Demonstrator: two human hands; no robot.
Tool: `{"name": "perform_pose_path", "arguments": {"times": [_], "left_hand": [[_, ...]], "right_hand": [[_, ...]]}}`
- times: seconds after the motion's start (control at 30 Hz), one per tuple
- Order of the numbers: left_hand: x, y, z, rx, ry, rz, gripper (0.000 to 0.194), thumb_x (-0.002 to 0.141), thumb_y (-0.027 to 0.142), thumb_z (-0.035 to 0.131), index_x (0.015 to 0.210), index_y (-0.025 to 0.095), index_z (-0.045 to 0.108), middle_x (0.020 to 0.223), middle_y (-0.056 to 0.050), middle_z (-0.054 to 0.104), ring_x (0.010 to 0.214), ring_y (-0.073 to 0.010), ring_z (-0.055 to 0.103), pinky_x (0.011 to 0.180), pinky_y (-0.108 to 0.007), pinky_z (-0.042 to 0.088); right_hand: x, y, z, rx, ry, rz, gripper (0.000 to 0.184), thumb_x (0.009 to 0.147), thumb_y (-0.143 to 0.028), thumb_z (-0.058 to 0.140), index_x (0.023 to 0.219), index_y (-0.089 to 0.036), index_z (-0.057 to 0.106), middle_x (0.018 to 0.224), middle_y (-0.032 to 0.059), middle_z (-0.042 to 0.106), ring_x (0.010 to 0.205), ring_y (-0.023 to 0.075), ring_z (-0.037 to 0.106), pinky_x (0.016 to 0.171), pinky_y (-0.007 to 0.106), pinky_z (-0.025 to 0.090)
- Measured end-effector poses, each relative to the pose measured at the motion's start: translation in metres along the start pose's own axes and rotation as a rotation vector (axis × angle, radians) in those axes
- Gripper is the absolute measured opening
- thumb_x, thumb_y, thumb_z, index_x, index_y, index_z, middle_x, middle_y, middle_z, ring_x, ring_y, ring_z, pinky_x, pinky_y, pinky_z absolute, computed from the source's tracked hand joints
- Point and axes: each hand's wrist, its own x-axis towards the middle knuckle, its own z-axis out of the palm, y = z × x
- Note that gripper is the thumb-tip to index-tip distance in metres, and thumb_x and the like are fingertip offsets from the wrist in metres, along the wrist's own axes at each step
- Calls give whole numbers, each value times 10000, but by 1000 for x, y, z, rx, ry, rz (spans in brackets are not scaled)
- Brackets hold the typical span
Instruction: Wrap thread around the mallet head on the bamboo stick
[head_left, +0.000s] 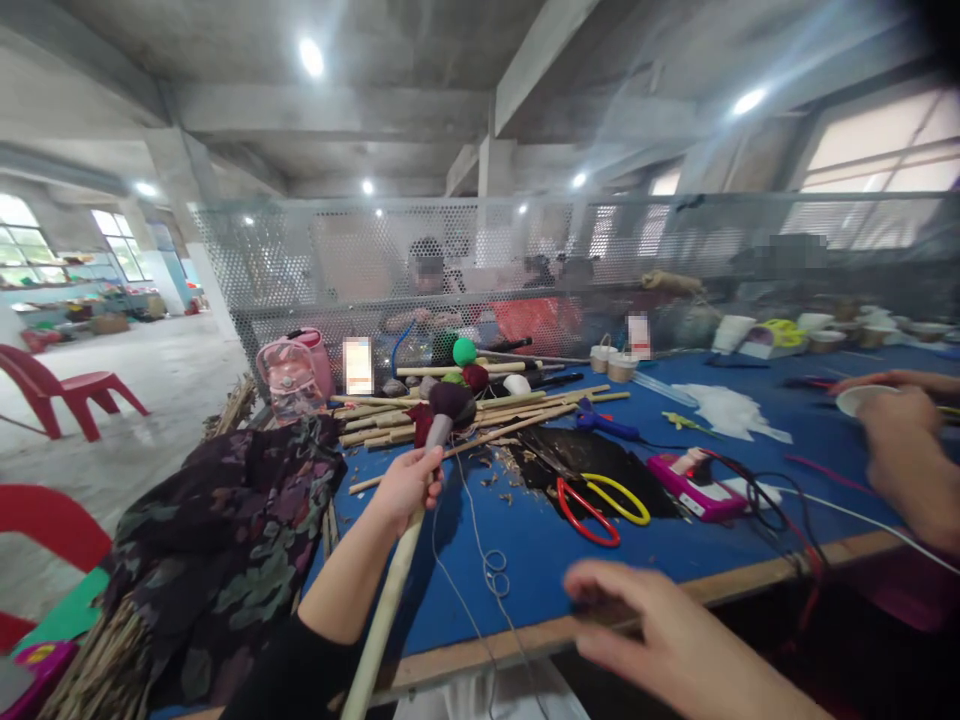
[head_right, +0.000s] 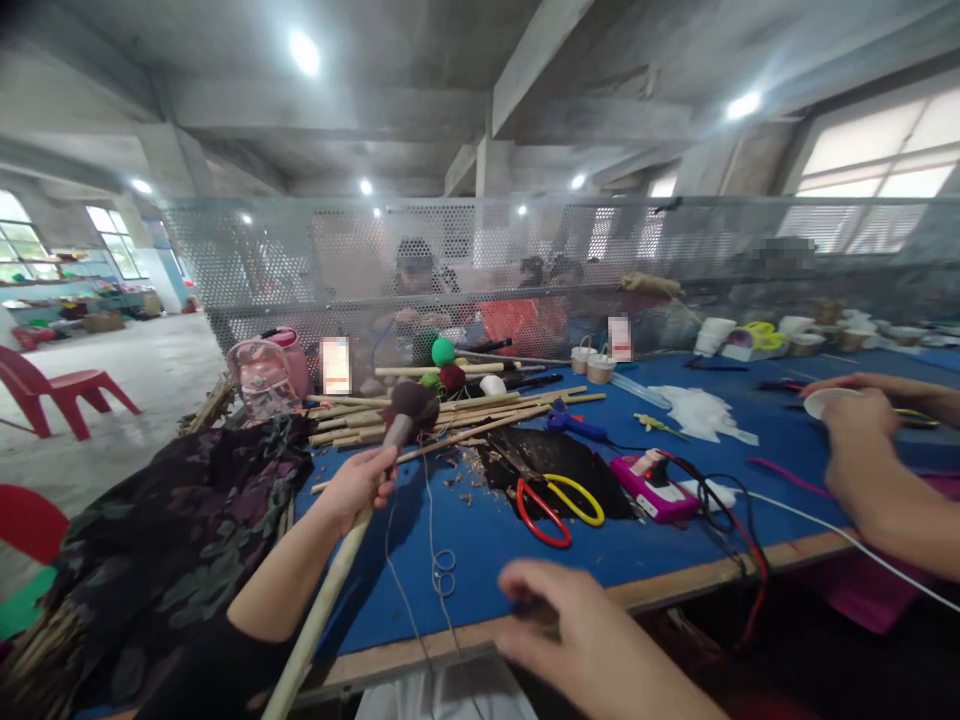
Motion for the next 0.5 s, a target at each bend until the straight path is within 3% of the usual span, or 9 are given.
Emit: {"name": "perform_pose_path", "arguments": {"times": [0.07, 0.13, 0.2, 0.27, 0.37, 0.43, 0.5], "left_hand": [[1, 6, 14, 65, -69, 31, 325, 684, 437, 631, 672, 152, 475, 549, 30, 468, 359, -40, 368, 304, -152, 280], [4, 11, 26, 172, -68, 78, 288, 701, 418, 614, 710, 150, 509, 582, 13, 504, 372, -58, 408, 309, -163, 304], [10, 13, 30, 288, 5, 127, 257, 711, 394, 604, 762, 146, 557, 589, 2, 526, 386, -78, 444, 318, -173, 321], [15, 11, 26, 409, 117, 172, 247, 714, 370, 604, 810, 143, 604, 556, 2, 531, 377, -89, 447, 327, -181, 325], [19, 4, 12, 537, 254, 242, 228, 716, 334, 602, 821, 136, 649, 554, -12, 565, 383, -90, 450, 355, -182, 333], [19, 0, 5, 545, 300, 238, 225, 727, 332, 584, 817, 139, 658, 590, -19, 584, 415, -95, 468, 368, -179, 345], [18, -3, 1, 503, 320, 192, 243, 734, 354, 573, 822, 144, 655, 589, -11, 572, 425, -98, 466, 363, -180, 347]], "right_hand": [[51, -12, 1, 302, -84, -15, 485, 733, -397, 636, 1166, -231, 497, 1195, 99, 539, 1088, 225, 520, 934, 387, 414], [101, -26, 10, 585, -48, -2, 694, 635, -422, 704, 1237, -234, 414, 1273, 111, 483, 1183, 232, 447, 980, 389, 360], [145, -36, 26, 732, 2, 57, 656, 626, -480, 689, 1183, -234, 447, 1221, 90, 523, 1153, 208, 468, 941, 367, 380], [177, -41, 44, 900, -159, 109, 508, 708, -595, 544, 1025, -199, 534, 990, 75, 624, 951, 182, 579, 815, 338, 449], [201, -44, 66, 1035, -416, 118, 465, 747, -617, 475, 839, -167, 547, 699, 26, 602, 636, 139, 586, 597, 284, 479], [205, -45, 76, 993, -408, 110, 385, 719, -544, 579, 816, -177, 517, 651, -10, 568, 514, 106, 534, 448, 218, 418], [205, -45, 81, 904, -317, 129, 369, 691, -505, 635, 798, -183, 491, 630, -33, 540, 421, 67, 457, 345, 166, 287]]}}
